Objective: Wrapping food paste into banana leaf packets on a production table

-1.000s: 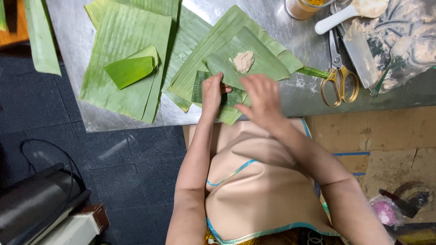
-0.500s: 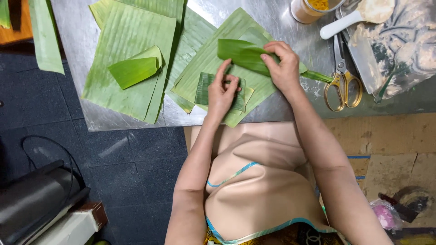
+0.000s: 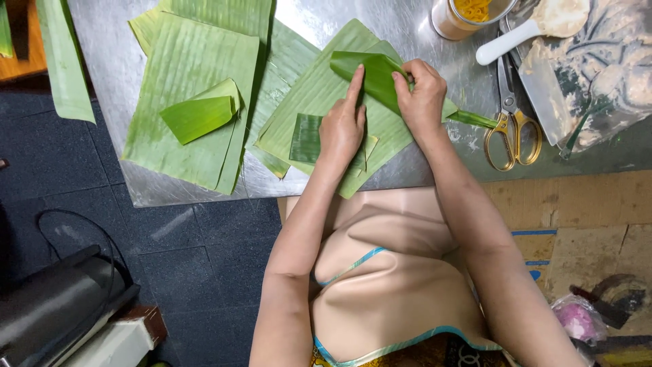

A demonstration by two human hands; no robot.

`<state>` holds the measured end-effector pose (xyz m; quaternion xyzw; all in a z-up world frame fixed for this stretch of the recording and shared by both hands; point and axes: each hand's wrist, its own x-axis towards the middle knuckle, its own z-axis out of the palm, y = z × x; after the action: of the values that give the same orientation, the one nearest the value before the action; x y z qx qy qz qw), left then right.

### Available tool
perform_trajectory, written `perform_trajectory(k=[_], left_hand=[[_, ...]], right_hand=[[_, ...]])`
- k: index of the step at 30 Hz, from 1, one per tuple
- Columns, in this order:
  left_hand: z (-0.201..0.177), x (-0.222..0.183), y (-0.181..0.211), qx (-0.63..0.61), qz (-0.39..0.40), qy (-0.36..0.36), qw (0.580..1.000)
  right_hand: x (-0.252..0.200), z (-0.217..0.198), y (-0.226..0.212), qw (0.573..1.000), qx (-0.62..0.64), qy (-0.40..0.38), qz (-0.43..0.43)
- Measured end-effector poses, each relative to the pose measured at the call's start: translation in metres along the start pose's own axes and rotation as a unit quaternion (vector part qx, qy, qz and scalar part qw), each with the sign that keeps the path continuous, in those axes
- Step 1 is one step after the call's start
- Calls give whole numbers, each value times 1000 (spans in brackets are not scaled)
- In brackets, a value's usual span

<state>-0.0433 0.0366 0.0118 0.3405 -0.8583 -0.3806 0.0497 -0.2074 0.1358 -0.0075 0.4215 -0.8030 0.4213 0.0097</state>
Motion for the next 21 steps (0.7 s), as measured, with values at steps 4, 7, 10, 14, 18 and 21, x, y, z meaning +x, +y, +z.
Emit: perform_trajectory(k=[4, 7, 10, 14, 18, 21], left_hand=[[18, 4, -13, 44, 45, 84, 994], [23, 6, -15, 66, 67, 117, 989], [26, 8, -15, 91, 50, 109, 989], [28, 12, -14, 114, -1, 75, 991], [29, 13, -16, 104, 8, 92, 990], [16, 9, -10, 43, 38, 114, 992]], right_hand=[[4, -1, -1, 998, 24, -21, 60], [6, -4, -12, 997, -6, -42, 70], [11, -17, -40, 990, -137, -44, 7], [-17, 17, -2, 976, -183, 27, -113], [-22, 20, -12, 976, -149, -24, -155], [0, -3, -49, 981, -122, -143, -51]])
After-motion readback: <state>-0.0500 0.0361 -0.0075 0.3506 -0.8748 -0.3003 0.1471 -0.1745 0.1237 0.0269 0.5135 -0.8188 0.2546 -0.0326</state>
